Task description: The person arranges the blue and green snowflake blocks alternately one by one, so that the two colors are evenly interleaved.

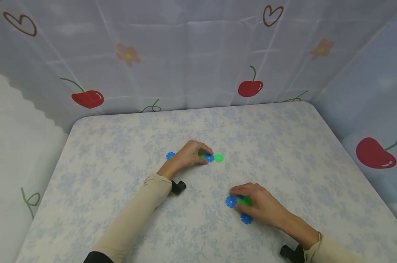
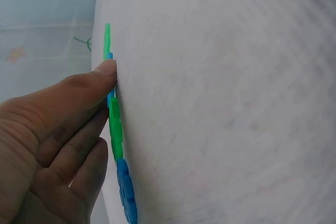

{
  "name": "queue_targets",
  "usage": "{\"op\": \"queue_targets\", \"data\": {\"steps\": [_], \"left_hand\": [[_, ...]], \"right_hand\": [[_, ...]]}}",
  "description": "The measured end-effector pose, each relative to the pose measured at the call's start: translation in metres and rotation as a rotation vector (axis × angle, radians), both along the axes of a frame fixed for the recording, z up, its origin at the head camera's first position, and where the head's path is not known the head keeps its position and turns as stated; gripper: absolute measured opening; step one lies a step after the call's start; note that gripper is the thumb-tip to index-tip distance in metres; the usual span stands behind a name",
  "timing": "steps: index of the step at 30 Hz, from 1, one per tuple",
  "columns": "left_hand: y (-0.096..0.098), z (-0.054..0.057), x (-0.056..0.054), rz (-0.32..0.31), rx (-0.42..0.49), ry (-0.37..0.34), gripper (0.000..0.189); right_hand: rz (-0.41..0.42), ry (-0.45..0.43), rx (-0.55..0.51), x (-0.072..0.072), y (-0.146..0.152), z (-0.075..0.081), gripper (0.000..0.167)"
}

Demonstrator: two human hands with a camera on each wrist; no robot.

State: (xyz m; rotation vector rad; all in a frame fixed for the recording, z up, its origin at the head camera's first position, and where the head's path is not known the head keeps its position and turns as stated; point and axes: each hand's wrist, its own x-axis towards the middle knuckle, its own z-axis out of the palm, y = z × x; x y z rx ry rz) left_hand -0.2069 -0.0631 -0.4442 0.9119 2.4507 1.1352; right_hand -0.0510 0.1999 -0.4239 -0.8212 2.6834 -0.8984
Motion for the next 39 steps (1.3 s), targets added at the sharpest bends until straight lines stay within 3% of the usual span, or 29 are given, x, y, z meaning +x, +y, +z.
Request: {"op": "queue_targets", "data": {"steps": [15,22,31,39], "left_hand": [[0.001,-0.004,0.000,-0.001,-0.018,-0.013,0.034],[0.002,-0.003,-0.001,-0.004,-0.019,-0.008,0.034],[0.007,0.002,0.001,0.001,0.030,-0.032,0.041],[0.021,0.002,0.001,-0.030,0.082,-0.039,0.040]], "right_hand": [[0.055,0.175,0.077,0.007,-0.006,-0.015,0.040],[0.077,0.191,0.077,0.006,-0.007,-0.013,0.033],[0.291,0.384,-0.005,0.003,-0.007,-0.013,0.033],[0.329,0.411,-0.041,0.001,-0.008,-0.014,0.033]]}}
